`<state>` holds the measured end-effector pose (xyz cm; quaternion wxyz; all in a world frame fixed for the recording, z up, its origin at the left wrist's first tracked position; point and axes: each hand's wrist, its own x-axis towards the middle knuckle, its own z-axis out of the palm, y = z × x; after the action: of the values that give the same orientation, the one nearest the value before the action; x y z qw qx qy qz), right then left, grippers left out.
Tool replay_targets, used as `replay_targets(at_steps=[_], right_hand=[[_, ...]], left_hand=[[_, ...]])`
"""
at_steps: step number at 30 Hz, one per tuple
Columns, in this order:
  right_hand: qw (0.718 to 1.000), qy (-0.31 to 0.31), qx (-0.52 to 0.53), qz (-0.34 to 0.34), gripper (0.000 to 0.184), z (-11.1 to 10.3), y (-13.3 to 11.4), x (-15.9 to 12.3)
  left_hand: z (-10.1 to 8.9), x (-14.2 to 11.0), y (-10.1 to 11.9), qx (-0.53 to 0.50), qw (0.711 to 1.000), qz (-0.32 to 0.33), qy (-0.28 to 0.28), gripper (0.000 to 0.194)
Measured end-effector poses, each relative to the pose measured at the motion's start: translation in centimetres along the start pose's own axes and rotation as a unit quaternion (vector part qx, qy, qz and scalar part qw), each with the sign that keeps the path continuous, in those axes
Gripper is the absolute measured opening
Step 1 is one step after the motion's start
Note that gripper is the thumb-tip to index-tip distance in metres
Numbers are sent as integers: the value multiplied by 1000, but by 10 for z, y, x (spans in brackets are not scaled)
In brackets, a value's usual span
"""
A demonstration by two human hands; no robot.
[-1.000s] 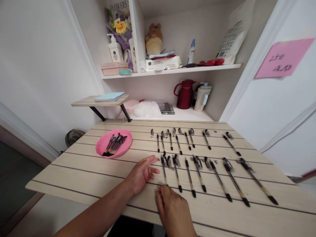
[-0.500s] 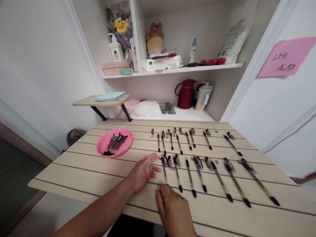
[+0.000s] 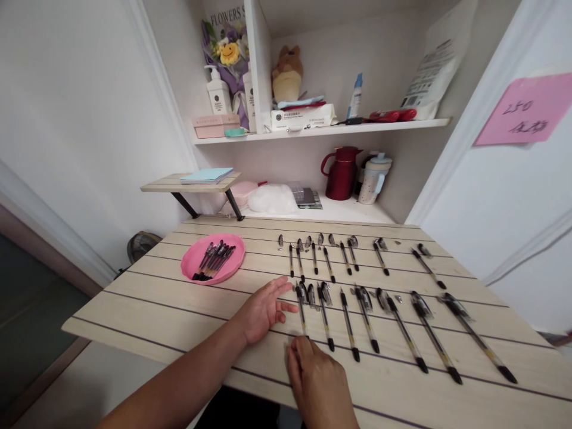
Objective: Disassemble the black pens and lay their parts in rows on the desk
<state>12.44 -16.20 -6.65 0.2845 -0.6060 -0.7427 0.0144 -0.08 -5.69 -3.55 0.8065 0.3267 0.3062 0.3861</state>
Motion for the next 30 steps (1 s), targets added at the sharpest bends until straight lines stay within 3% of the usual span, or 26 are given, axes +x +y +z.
replay_targets(at_steps=[3,6,9,11,13,15,16,18,20,24,28,30], right_hand=[[1000,2,-2,0,15,0,0,0],[1000,5,3,-8,15,1,2,-1],[1000,11,14,-13,17,1,4,-2],[1000,8,20,-15,17,1,6,-2],[1000,2,23,-13,18,2,6,-2],[1000,-4,24,-9,19,2,7,-1],[1000,-6,25,-8,19,2,7,-1],[1000,-9,27,-7,18,3,7,0],[1000,-10,28,-6,18,4,8,-1],[1000,-3,24,-4,18,5,9,-2],[1000,-9,26,1,18,5,9,-3],[999,-9,36,6,18,5,9,-4]], left_hand=[[-1,2,0,-2,1000,6,-7,51],[-3,1,-1,27,998,43,23,50],[-6,-2,6,120,986,94,75,46],[-13,-6,24,229,958,134,112,41],[-25,-11,53,369,895,186,168,36],[-41,-16,88,522,784,205,267,31],[-50,-19,105,601,712,181,315,28],[-68,-23,132,712,583,57,387,22],[-82,-24,146,730,547,1,409,18],[-95,-21,148,732,536,-32,418,11],[-91,-21,147,729,540,-19,421,15],[-81,-25,145,716,565,12,410,19]])
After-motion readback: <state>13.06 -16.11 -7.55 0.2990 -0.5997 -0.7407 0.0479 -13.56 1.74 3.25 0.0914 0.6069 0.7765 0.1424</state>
